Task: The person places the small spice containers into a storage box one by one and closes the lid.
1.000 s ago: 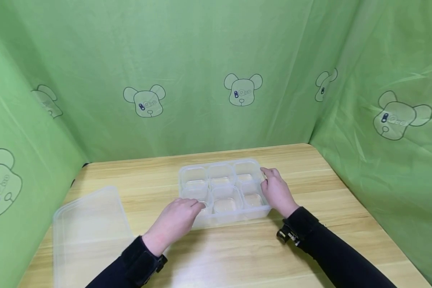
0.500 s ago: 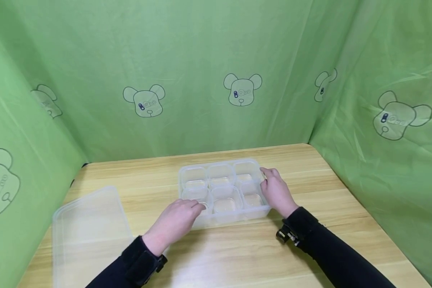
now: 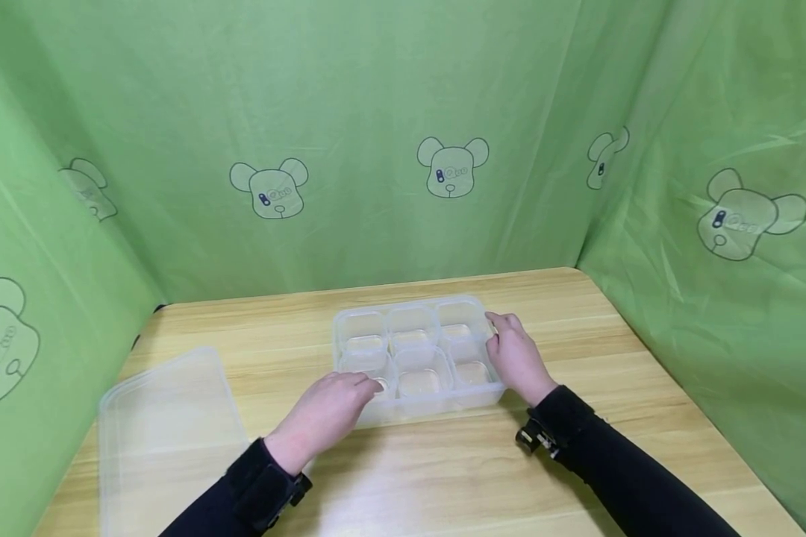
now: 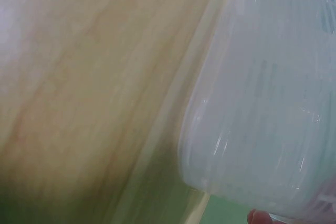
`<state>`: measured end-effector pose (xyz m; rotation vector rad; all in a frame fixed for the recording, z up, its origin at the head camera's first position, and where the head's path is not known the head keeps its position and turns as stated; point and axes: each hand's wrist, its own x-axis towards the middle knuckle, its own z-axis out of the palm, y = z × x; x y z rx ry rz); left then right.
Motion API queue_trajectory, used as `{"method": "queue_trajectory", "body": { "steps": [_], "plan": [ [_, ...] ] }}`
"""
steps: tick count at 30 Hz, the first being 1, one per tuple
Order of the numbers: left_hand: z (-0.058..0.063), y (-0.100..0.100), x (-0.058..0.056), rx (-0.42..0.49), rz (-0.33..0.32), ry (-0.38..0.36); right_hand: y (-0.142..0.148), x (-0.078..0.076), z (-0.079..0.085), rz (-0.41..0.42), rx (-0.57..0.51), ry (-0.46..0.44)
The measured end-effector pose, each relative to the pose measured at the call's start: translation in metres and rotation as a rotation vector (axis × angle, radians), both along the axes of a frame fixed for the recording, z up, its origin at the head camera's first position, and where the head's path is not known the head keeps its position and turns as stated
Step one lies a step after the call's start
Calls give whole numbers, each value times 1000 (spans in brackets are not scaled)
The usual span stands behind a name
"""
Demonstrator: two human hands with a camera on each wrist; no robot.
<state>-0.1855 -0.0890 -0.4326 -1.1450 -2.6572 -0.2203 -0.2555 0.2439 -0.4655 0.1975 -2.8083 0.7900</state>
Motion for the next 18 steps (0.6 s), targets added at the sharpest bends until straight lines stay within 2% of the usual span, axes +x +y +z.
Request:
{"method": "queue_trajectory", "body": {
  "steps": [8,18],
  "plan": [
    [2,-1,-2,46,-2,-69,0,-1,-1,-3,2,0],
    [2,-1,-1,57,-7,-61,0,-1,-1,-6,-1,-1]
  ]
}}
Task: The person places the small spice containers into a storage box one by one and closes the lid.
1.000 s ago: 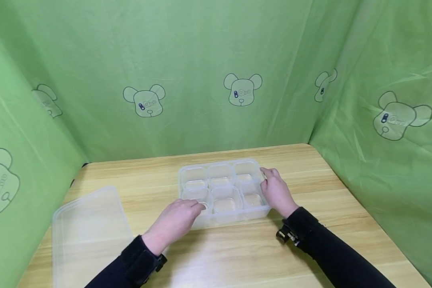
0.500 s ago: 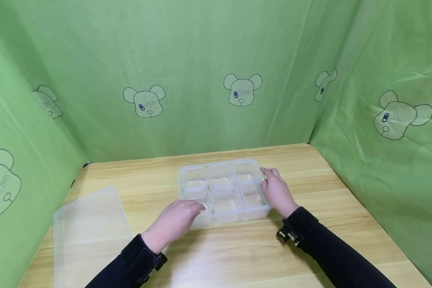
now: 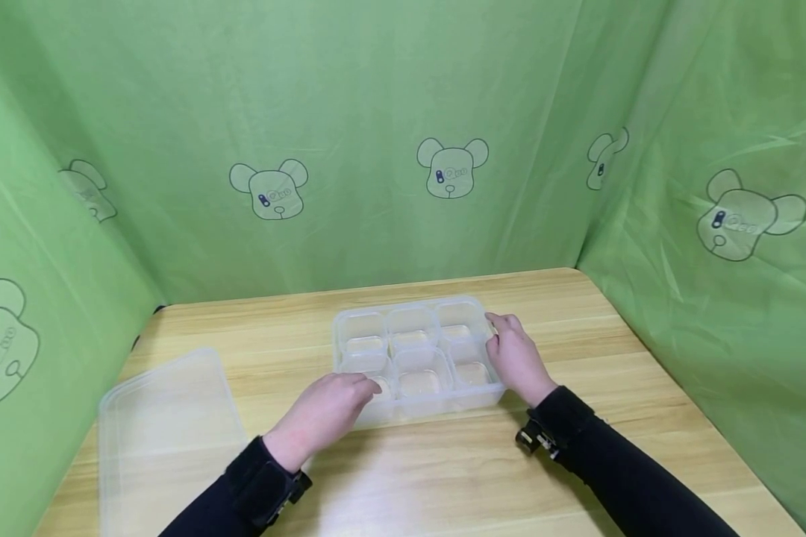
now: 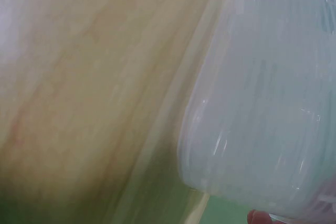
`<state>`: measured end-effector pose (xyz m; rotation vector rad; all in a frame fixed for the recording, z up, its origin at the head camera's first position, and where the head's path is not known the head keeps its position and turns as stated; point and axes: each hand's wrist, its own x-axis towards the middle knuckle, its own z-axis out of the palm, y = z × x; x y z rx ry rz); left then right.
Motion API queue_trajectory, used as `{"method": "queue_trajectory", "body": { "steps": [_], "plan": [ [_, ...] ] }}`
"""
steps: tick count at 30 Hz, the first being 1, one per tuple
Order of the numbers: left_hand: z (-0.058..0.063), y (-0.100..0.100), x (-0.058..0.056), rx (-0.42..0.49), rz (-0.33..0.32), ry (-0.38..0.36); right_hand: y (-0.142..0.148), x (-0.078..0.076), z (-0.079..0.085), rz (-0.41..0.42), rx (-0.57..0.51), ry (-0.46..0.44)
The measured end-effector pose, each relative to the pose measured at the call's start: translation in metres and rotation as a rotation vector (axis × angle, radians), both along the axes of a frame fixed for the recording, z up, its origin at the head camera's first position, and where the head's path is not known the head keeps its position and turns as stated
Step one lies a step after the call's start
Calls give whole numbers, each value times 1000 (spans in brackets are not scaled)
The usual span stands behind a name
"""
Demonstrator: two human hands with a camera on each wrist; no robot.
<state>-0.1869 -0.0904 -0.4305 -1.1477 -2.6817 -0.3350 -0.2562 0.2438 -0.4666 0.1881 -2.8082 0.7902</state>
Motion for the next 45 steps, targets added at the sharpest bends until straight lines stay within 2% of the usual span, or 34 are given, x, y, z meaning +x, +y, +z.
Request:
{"method": "queue_trajectory", "body": {
  "steps": [19,27,38,45],
  "plan": [
    [-1,-1,0,15,4,1,0,2,1,5,-2,0],
    [-2,0,0,2,34,-41,0,2,0,5,11,32],
    [-2,-1,2,3,12,32,-1,3,4,4,7,17],
    [-2,-2,2,-4,14,40,-1,2,4,2,3,5]
  ]
}}
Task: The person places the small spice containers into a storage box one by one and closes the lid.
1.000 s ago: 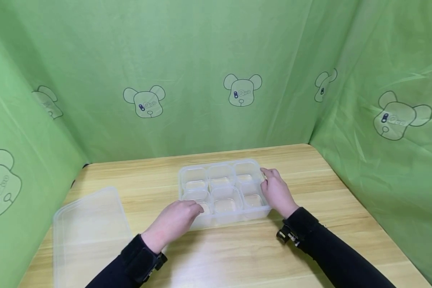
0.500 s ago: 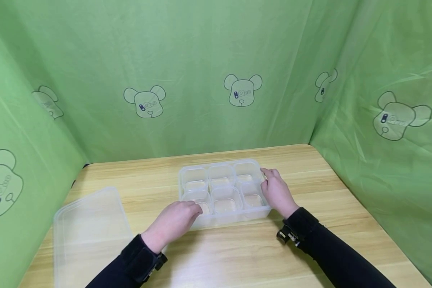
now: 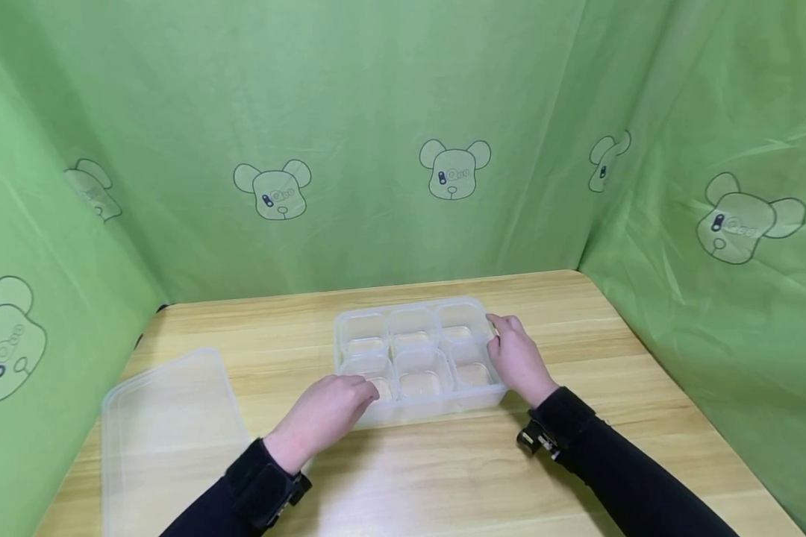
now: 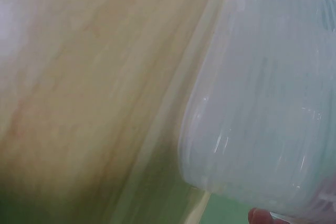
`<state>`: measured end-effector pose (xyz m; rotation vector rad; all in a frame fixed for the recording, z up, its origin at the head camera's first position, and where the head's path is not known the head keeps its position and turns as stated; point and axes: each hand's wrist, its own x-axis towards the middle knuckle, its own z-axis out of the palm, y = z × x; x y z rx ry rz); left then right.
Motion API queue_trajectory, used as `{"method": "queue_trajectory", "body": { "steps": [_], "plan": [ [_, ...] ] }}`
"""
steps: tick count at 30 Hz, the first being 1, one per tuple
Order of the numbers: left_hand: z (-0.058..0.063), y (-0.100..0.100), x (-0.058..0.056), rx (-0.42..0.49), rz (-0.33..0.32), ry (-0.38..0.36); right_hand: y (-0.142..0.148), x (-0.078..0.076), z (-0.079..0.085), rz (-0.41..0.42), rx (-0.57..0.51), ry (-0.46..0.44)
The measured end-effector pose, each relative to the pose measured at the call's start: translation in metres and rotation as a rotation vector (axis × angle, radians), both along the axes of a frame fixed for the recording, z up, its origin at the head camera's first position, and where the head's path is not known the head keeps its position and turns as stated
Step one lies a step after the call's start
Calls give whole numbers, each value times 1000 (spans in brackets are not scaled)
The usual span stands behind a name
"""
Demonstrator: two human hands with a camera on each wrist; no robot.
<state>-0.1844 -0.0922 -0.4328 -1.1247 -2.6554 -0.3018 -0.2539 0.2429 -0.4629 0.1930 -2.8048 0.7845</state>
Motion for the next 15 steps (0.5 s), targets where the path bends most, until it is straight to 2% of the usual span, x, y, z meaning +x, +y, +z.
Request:
{"method": "queue_trajectory", "body": {
  "steps": [8,15],
  "plan": [
    [3,-5,2,25,27,29,0,1,-1,-1,-4,-2],
    [7,-14,3,80,4,104,0,0,-2,1,-3,8]
  ]
}}
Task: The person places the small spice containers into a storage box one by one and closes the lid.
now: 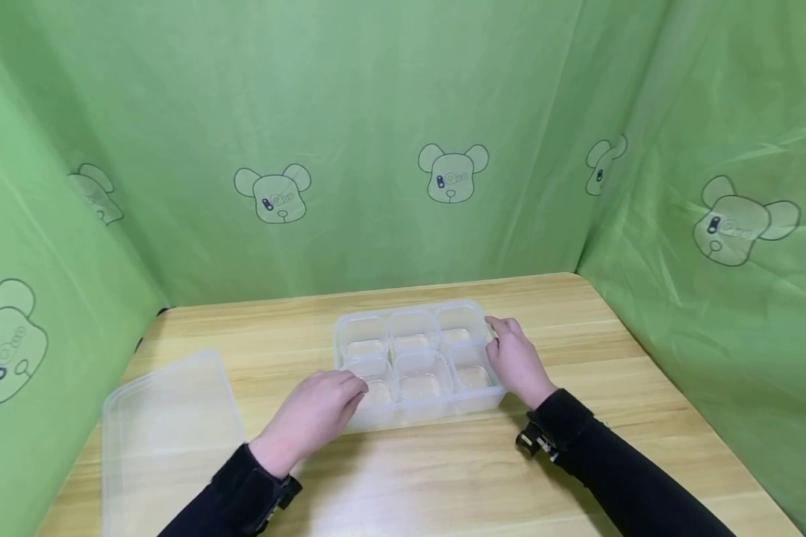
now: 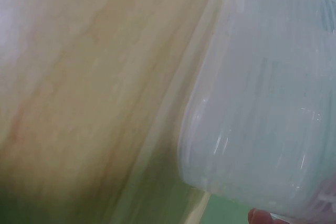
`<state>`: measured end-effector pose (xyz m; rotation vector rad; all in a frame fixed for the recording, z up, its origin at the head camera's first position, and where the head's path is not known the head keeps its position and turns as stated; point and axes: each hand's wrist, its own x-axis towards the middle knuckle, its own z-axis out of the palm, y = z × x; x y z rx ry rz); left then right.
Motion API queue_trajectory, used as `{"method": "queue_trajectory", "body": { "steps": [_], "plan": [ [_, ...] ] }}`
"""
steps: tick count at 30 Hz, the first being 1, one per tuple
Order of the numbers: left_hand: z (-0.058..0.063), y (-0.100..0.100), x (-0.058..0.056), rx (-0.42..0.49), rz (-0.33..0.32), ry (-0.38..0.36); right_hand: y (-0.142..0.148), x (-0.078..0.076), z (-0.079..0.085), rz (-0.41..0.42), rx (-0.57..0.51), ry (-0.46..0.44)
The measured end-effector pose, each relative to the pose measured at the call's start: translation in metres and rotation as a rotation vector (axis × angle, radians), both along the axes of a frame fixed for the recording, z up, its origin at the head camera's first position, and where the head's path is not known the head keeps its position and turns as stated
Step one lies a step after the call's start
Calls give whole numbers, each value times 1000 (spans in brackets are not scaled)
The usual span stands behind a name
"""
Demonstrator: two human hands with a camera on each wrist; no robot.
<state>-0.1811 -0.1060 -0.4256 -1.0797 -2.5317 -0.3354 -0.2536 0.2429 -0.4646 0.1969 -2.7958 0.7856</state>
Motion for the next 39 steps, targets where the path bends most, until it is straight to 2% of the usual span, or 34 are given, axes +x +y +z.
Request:
{"method": "queue_trajectory", "body": {
  "steps": [4,9,13,23,27,31,39],
  "plan": [
    [4,-7,-1,41,-5,22,0,0,0,6,0,-4],
    [9,-20,-3,65,49,9,0,0,1,2,-2,-9],
    [13,-35,-2,71,126,3,0,0,0,3,-7,-11],
    [25,-80,5,119,372,16,0,0,0,6,3,12],
    [21,-99,7,150,455,36,1,-1,-1,3,4,9],
    [12,-119,8,167,553,19,1,-1,-1,6,2,5],
    [-8,-156,12,185,772,-152,1,-1,-1,7,1,5]
  ]
}}
